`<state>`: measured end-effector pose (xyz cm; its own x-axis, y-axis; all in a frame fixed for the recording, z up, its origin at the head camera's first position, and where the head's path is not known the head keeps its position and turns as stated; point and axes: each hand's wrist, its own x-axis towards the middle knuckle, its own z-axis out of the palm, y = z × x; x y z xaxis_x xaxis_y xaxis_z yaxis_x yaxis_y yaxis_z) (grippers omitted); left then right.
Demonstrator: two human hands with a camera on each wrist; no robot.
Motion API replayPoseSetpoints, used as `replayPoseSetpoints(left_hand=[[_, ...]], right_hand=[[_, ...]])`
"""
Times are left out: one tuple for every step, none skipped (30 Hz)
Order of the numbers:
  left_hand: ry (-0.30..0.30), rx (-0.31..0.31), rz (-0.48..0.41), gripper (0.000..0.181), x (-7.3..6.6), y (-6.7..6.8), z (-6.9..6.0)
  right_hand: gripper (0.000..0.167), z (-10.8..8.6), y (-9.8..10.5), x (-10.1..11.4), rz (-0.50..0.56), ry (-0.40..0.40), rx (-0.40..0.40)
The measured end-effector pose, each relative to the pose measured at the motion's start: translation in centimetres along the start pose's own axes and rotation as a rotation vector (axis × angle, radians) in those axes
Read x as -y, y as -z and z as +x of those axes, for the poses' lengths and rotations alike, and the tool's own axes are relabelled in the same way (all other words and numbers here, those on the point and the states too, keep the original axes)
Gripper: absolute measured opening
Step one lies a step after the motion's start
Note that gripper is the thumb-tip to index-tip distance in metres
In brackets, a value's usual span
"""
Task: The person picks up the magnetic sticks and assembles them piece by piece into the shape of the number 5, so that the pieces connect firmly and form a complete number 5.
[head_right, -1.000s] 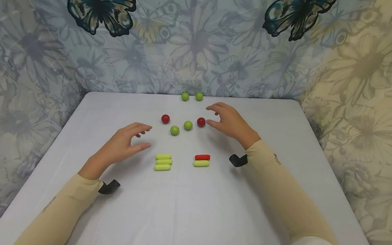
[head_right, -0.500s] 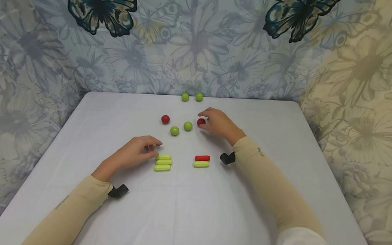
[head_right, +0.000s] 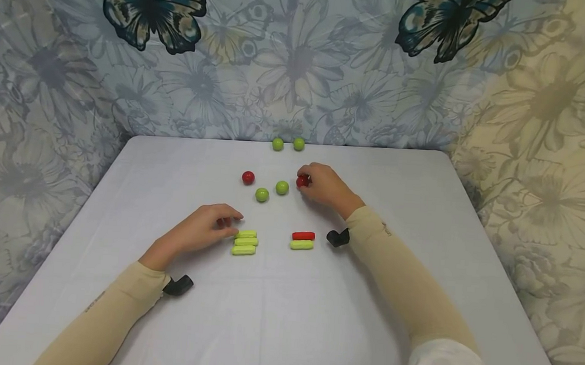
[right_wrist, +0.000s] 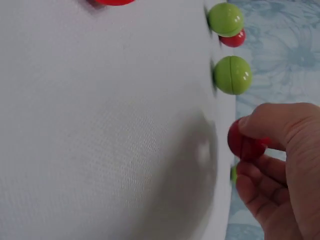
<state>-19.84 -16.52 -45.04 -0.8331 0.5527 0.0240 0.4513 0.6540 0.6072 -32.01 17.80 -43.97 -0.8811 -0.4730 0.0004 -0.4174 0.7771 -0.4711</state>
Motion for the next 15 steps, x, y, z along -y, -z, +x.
replayPoseSetpoints(left_hand=[[0.002, 0.0, 0.0, 0.036, 0.0, 0.0, 0.0], [0.002, 0.001, 0.001, 0.036, 0.0, 0.0, 0.1], [0.003, 0.0, 0.0, 0.037, 0.0, -0.1, 0.1], [0.003, 0.001, -0.001, 0.037, 0.0, -0.1, 0.1], [0.004, 0.003, -0.004, 0.037, 0.0, -0.1, 0.2], [0.003, 0.006, -0.008, 0.036, 0.1, -0.1, 0.2], [0.004, 0.01, -0.012, 0.036, 0.1, -0.1, 0.3], [0.003, 0.014, -0.016, 0.035, 0.1, -0.1, 0.3], [0.003, 0.018, -0.02, 0.035, 0.1, -0.1, 0.4], [0.004, 0.023, -0.025, 0.034, 0.1, -0.1, 0.5], [0.005, 0.027, -0.027, 0.034, 0.2, -0.1, 0.5], [0.008, 0.032, -0.031, 0.033, 0.2, -0.2, 0.6], [0.013, 0.035, -0.037, 0.033, 0.3, -0.2, 0.6], [0.017, 0.04, -0.042, 0.032, 0.3, -0.2, 0.7], [0.023, 0.045, -0.048, 0.032, 0.3, -0.3, 0.8]], right_hand=[[0.035, -0.2, 0.0, 0.0, 0.019, -0.005, -0.014], [0.034, -0.4, 0.1, 0.1, 0.039, -0.01, -0.025], [0.034, -0.6, 0.1, 0.1, 0.057, -0.013, -0.035], [0.034, -0.8, 0.2, 0.1, 0.073, -0.014, -0.045], [0.033, -1.0, 0.2, 0.1, 0.09, -0.013, -0.051], [0.033, -1.2, 0.2, 0.1, 0.106, -0.012, -0.055], [0.033, -1.4, 0.2, 0.1, 0.119, -0.009, -0.057], [0.032, -1.6, 0.2, 0.1, 0.132, -0.005, -0.059], [0.032, -1.8, 0.3, 0.2, 0.144, 0.004, -0.06], [0.031, -2.0, 0.3, 0.3, 0.158, 0.014, -0.062], [0.031, -2.2, 0.3, 0.4, 0.171, 0.022, -0.063], [0.03, -2.3, 0.2, 0.5, 0.185, 0.033, -0.064], [0.03, -2.5, 0.2, 0.7, 0.199, 0.044, -0.067], [0.029, -2.7, 0.1, 0.8, 0.214, 0.056, -0.068], [0.029, -2.8, 0.1, 0.9, 0.227, 0.066, -0.071]])
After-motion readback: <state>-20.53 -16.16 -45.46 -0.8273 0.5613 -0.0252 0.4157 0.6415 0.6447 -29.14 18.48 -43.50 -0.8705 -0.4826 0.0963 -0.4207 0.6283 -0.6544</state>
